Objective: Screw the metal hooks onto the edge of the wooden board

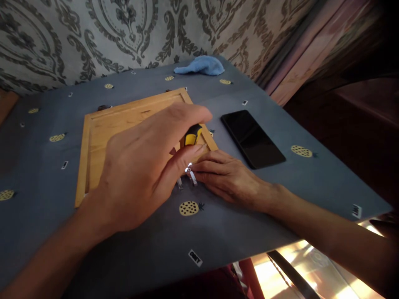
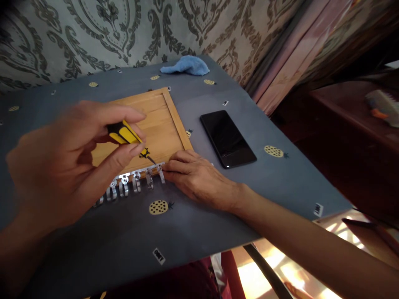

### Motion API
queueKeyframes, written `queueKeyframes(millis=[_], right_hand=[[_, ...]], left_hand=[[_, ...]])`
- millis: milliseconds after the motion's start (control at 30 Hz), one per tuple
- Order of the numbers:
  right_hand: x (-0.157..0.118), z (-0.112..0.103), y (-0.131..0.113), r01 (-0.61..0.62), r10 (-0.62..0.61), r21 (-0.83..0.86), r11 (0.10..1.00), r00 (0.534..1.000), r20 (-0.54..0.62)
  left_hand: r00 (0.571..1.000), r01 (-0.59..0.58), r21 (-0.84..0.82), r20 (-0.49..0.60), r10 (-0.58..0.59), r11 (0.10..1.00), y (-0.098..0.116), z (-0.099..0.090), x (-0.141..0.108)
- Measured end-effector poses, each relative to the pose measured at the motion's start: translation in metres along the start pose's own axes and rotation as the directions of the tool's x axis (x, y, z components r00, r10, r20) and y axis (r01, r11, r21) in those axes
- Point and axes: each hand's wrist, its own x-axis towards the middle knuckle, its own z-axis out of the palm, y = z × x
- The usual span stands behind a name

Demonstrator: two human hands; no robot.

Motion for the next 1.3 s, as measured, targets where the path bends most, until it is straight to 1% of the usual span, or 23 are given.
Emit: queueKeyframes(millis=[100, 300, 467, 533, 733, 833, 1067, 1167, 1300], right_hand=[[0.001, -0.0003, -0.0002, 0.01, -0.01, -0.006, 1.0, 1.0, -0.011], [0.0, 0.0009, 0.0002, 0.007, -0.007, -0.01, 1.0, 1.0, -0.017], [0.0005, 0.0001, 0.0001, -0.004, 0.004, -0.014, 1.0, 1.0, 0.003], [0.0011, -0.0004, -0.0001, 0.009, -0.01, -0.016, 1.0, 1.0, -0.012], [0.0012, 0.0004, -0.0001, 0.017, -0.018, -0.028, 0.999, 0.999, -0.033], [0.0011, 0.001, 0.0, 0.012, -0.013, -0.016, 1.0, 0.999, -0.035], [0.0009, 0.0013, 0.0009, 0.022, -0.022, -0.007, 1.0, 0.999, -0.036], [0.0002, 0.001, 0.0012, 0.017, -0.017, -0.009, 1.0, 1.0, -0.023], [-0.0002, 0.0007, 0.0006, 0.01, -0.01, 0.002, 1.0, 1.0, -0.016]], left_hand=[[1.0, -0.012, -0.02, 0.024, 0.013, 1.0, -0.0015, 0.004, -0.0007], [0.999, -0.033, -0.019, 0.01, 0.033, 0.999, -0.0011, 0.0063, -0.0031], [1.0, -0.014, 0.001, 0.022, 0.014, 1.0, -0.0004, 0.0058, -0.004], [0.999, -0.003, -0.008, 0.035, 0.004, 1.0, -0.0016, 0.0061, -0.0034], [0.995, -0.076, -0.156, 0.051, 0.085, 0.985, -0.0053, 0.0069, 0.0004], [0.993, -0.077, -0.206, 0.068, 0.093, 0.976, -0.0059, 0.0065, 0.0003], [0.994, -0.028, -0.283, 0.095, 0.057, 0.959, -0.0094, 0.005, -0.0015], [0.992, 0.046, -0.298, 0.122, -0.009, 0.953, -0.0095, 0.0064, -0.0015], [0.998, 0.054, -0.33, 0.037, -0.044, 0.943, -0.0095, 0.0111, -0.0021]])
